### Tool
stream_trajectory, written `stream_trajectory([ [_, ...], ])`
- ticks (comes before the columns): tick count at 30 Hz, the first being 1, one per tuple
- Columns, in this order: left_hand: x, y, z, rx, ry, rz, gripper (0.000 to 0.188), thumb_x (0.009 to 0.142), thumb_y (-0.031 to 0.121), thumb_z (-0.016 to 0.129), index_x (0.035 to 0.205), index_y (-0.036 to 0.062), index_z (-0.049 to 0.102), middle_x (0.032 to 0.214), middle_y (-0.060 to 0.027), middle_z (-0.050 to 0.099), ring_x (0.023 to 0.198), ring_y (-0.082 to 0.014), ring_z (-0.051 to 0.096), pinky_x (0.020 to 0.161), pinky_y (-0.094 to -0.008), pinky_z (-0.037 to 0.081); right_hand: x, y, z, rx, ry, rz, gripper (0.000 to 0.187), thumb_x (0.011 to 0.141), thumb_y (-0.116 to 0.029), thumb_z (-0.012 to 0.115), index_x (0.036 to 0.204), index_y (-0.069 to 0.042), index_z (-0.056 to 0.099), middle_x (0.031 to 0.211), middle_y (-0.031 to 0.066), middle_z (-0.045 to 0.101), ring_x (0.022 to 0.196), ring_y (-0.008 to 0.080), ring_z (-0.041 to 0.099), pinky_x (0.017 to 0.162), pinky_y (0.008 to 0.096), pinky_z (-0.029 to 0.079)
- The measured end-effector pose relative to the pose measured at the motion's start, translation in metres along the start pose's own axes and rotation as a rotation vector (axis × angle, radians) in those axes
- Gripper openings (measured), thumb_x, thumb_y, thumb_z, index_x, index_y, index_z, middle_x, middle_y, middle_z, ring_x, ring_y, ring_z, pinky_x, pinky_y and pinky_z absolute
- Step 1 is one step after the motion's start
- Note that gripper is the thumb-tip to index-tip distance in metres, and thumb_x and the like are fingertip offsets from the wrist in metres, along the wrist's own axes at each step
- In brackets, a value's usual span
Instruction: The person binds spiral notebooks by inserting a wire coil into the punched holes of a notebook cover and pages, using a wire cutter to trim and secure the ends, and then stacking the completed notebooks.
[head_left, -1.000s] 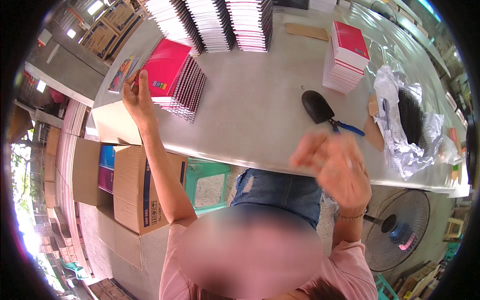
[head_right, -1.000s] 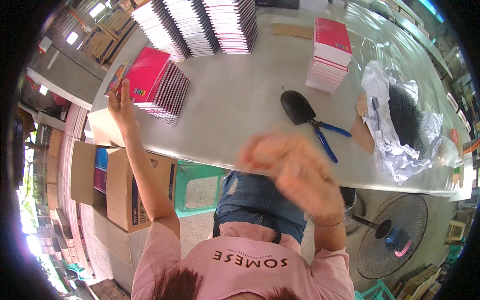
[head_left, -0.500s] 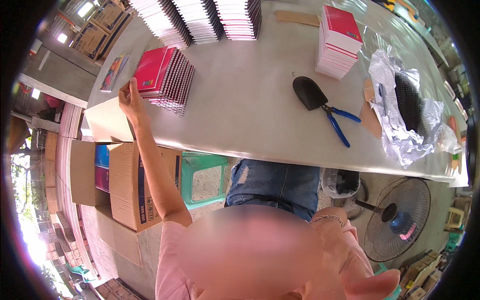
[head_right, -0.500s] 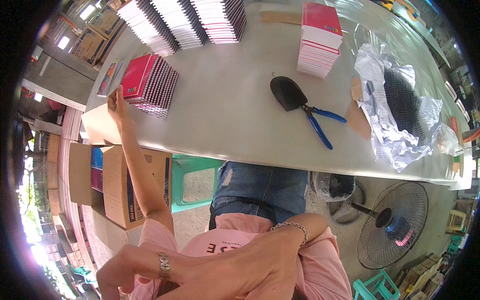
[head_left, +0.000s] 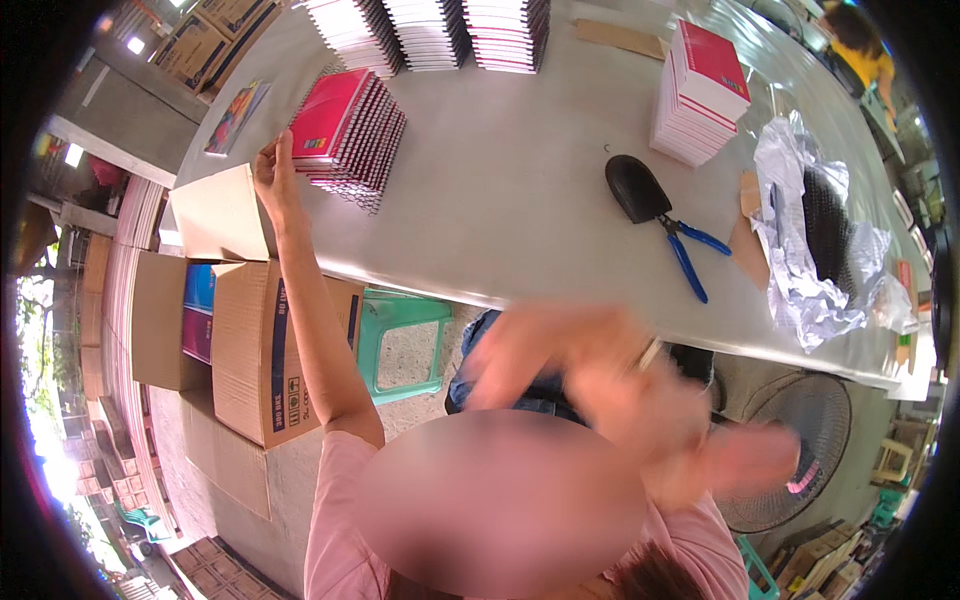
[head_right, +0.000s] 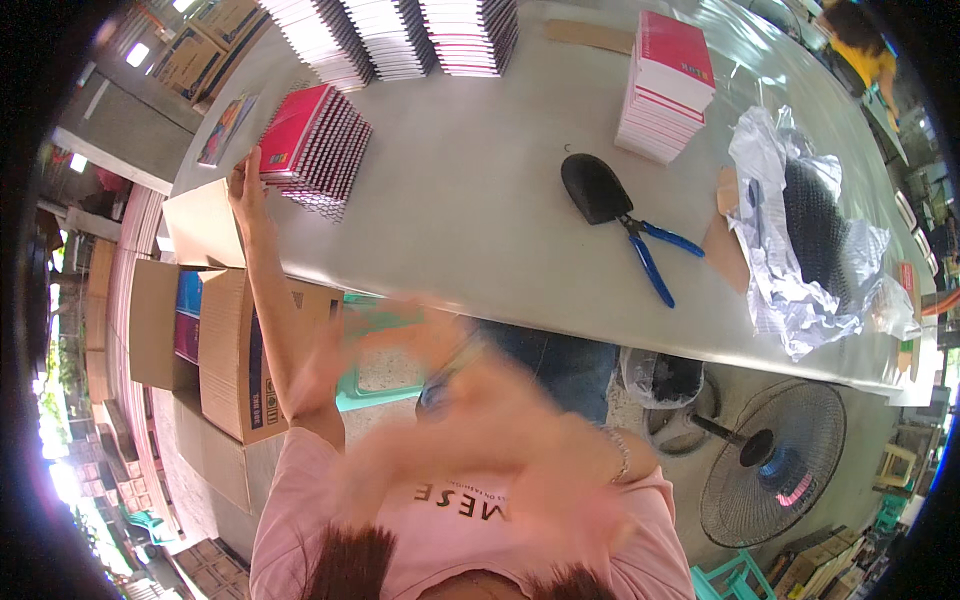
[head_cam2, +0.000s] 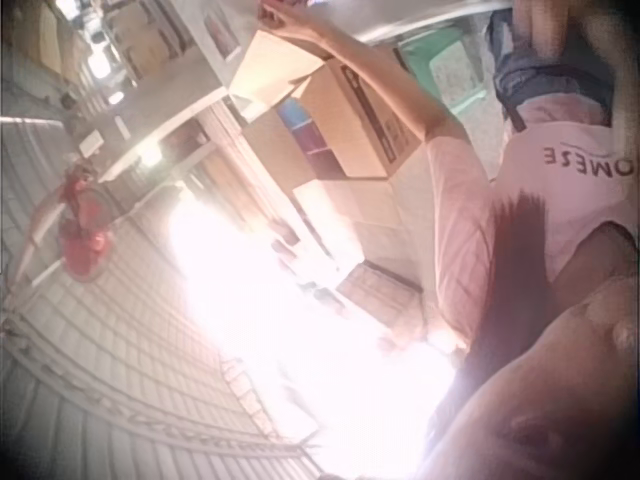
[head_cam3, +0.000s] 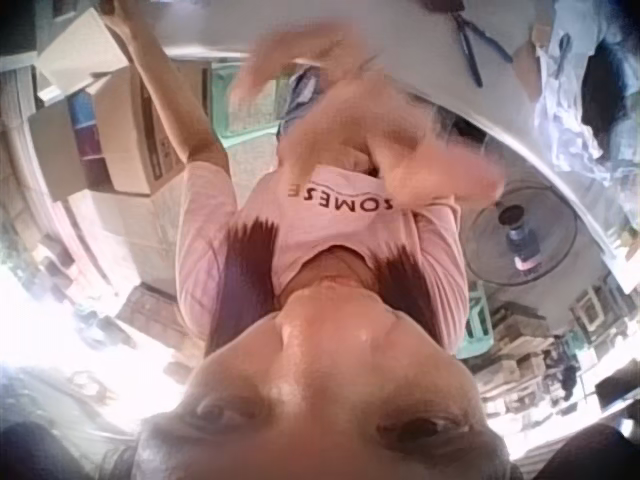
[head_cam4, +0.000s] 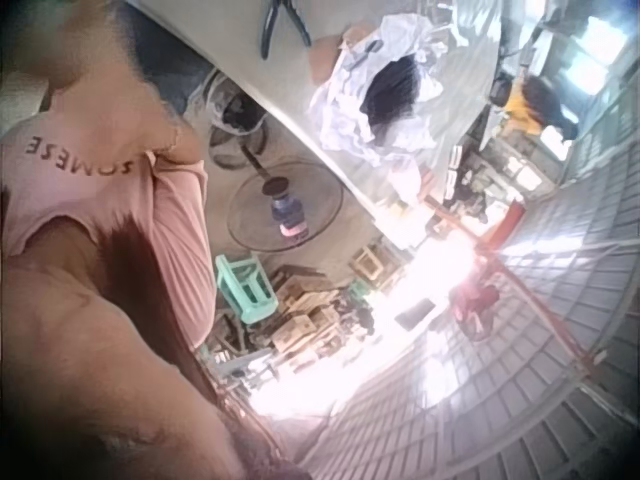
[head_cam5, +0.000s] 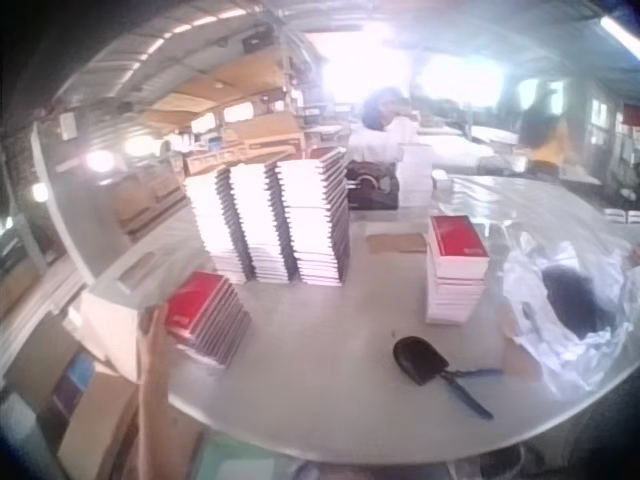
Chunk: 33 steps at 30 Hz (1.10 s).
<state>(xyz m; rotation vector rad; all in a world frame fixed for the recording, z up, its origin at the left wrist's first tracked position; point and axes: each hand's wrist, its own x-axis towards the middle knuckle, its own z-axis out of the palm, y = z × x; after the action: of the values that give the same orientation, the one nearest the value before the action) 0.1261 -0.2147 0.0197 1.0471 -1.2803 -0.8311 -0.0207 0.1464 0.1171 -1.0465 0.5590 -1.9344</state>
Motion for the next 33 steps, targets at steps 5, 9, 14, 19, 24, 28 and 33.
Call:
stream_trajectory([
  [5,-0.001,-0.004,-0.008,-0.05,-0.07,0.012,0.035,0.087,0.031,0.072,0.103,0.0007,0.064,0.093,-0.0035,0.063,0.087,-0.0102,0.055,0.081,-0.0244,0.043,0.041,-0.02,-0.102,-0.464,0.202,-0.211,0.073,0.097,-0.066,0.018,0.082,-0.004,0.054,0.114,0.0215,0.056,0.109,0.0303,0.054,0.102,0.0409,0.036],
  [9,0.005,-0.013,-0.016,-0.034,-0.068,0.015,0.042,0.088,0.037,0.071,0.105,-0.0014,0.064,0.094,-0.0049,0.063,0.088,-0.0114,0.055,0.082,-0.0254,0.043,0.072,-0.031,-0.158,-0.746,0.754,-0.306,0.054,0.103,-0.045,0.034,0.095,0.001,0.061,0.1,0.0102,0.061,0.099,0.0201,0.057,0.095,0.0344,0.039],
  [14,-0.014,0.009,-0.009,0.212,-0.023,0.24,0.06,0.089,0.053,0.063,0.114,-0.0013,0.063,0.108,-0.0143,0.062,0.098,-0.0217,0.056,0.086,-0.0355,0.044,0.116,-0.048,-0.247,-1.398,0.78,-0.381,0.059,0.092,-0.049,0.059,0.112,0.007,0.06,0.103,0.0164,0.064,0.098,0.0214,0.06,0.081,0.0344,0.048],
  [19,-0.05,0.05,-0.002,0.478,0.077,0.441,0.048,0.09,0.046,0.064,0.116,0.0064,0.064,0.12,-0.0138,0.057,0.118,-0.0275,0.045,0.095,-0.0442,0.04,0.146,-0.052,-0.272,-1.297,0.924,-0.145,0.066,0.085,-0.048,0.069,0.11,0.012,0.059,0.095,0.0202,0.065,0.083,0.0233,0.062,0.073,0.0323,0.049],
  [24,-0.084,0.08,0.02,0.47,0.097,0.687,0.029,0.091,0.027,0.067,0.111,0.0063,0.064,0.117,-0.0111,0.058,0.117,-0.0271,0.044,0.102,-0.0449,0.034,0.146,-0.061,-0.288,-1.164,0.852,-0.09,0.058,0.083,-0.039,0.073,0.108,0.012,0.059,0.09,0.0166,0.066,0.08,0.025,0.064,0.072,0.0344,0.05],
  [28,-0.125,0.102,0.069,0.292,-0.176,0.608,0.027,0.091,0.022,0.067,0.112,0.005,0.063,0.116,-0.0075,0.058,0.117,-0.0268,0.043,0.102,-0.0425,0.034,0.141,-0.07,-0.294,-1.597,0.88,-0.457,0.039,0.084,-0.028,0.072,0.104,0.004,0.061,0.087,0.0131,0.066,0.078,0.0235,0.063,0.072,0.0334,0.049],
  [33,-0.175,0.118,0.124,-0.307,-0.598,0.247,0.043,0.096,0.024,0.061,0.132,0.0042,0.05,0.129,-0.0073,0.052,0.116,-0.0184,0.048,0.099,-0.035,0.039,0.101,-0.032,-0.193,-0.961,0.735,-0.603,0.024,0.088,-0.018,0.068,0.101,-0.001,0.057,0.088,0.0045,0.06,0.078,0.0144,0.056,0.072,0.0303,0.047],
])
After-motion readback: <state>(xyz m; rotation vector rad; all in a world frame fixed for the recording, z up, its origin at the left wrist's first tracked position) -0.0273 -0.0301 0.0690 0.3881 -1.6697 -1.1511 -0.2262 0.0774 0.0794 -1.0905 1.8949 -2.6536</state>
